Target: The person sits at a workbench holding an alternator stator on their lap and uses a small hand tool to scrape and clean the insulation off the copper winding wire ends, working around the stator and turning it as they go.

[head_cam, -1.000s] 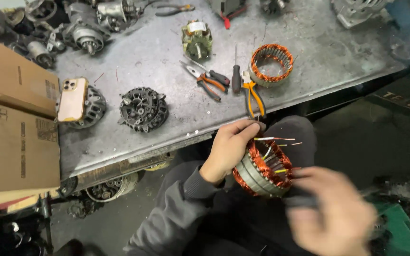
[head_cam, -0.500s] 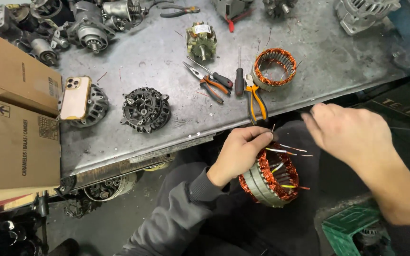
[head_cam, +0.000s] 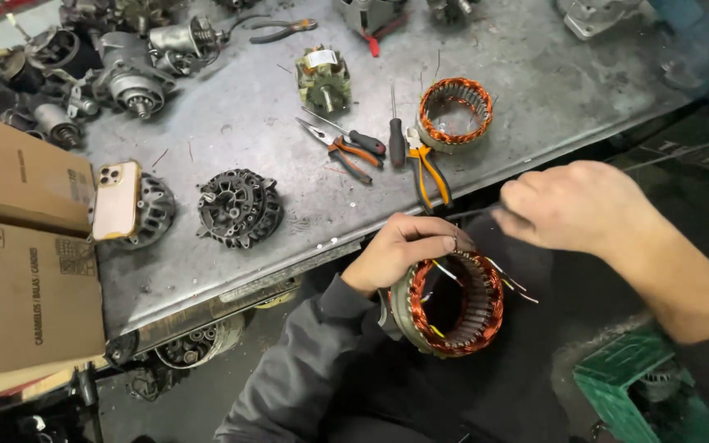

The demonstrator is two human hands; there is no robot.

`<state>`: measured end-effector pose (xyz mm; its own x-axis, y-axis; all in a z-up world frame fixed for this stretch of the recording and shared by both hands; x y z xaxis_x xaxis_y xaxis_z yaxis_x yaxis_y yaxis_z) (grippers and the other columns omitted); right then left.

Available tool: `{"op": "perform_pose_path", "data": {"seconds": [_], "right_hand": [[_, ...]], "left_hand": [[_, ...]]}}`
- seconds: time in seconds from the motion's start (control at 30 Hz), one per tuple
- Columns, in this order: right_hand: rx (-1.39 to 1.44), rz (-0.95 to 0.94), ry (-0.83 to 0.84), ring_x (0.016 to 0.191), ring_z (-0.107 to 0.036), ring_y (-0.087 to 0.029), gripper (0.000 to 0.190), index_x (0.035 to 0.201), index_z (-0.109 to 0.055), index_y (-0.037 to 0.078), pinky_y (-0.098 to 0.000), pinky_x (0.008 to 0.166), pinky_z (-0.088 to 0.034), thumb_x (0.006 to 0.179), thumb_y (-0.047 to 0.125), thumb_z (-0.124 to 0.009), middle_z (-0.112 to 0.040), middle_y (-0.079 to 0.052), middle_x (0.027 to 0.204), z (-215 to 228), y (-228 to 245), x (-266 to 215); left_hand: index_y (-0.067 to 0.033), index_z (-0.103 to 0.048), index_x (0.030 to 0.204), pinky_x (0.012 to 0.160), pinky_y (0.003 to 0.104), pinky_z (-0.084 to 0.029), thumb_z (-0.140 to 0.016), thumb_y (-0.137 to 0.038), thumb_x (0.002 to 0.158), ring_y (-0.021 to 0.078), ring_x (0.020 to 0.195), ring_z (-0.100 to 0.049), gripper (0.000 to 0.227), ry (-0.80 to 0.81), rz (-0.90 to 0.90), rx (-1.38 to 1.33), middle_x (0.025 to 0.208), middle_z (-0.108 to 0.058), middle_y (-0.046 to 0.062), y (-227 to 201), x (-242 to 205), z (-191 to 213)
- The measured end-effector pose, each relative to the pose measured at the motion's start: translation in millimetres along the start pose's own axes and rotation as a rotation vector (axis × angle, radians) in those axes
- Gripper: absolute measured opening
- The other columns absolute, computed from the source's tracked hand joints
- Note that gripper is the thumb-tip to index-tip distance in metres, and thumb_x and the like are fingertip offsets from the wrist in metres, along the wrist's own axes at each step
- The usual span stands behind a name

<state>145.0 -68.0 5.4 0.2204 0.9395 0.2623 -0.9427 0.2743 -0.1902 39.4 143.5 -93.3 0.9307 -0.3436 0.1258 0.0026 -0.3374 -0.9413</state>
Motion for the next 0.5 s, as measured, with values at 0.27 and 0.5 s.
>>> {"op": "perform_pose_path", "data": {"seconds": [0.27, 0.5], "right_hand": [[-0.021, 0.003, -0.052, 0.048, -0.062, -0.028, 0.038, 0.064, -0.054, 0.014, -0.0402, 0.043, -0.05, 0.08, 0.042, -0.074, -0.057, -0.006, 0.057, -10.3, 2.9, 5.0], [0.044, 0.084, -0.076, 0.048, -0.062, -0.028, 0.04, 0.06, -0.052, 0.013, -0.0416, 0.046, -0.051, 0.077, 0.041, -0.075, -0.058, -0.006, 0.056, -17.6, 1.2, 8.5]], "left_hand": [[0.0063, -0.073, 0.113, 0.104, 0.034, -0.053, -0.064, -0.006, 0.102, 0.0192, 0.111, -0.069, 0.019, 0.048, -0.003, 0.056, 0.115, -0.075, 0.012, 1.1, -6.7, 5.6], [0.0064, -0.074, 0.113, 0.102, 0.034, -0.054, -0.065, -0.008, 0.102, 0.0185, 0.11, -0.069, 0.02, 0.039, 0.026, 0.045, 0.115, -0.075, 0.012, 0.8, -9.4, 9.3]]}}
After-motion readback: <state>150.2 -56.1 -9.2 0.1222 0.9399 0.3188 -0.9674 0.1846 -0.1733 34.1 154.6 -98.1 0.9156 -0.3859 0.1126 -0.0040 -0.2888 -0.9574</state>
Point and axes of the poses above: each hand's wrist, its own x-axis towards the middle knuckle, its own z-axis out of the back of the hand, y = z × x, the point moved 1 cm from there along x, towards the middle knuckle
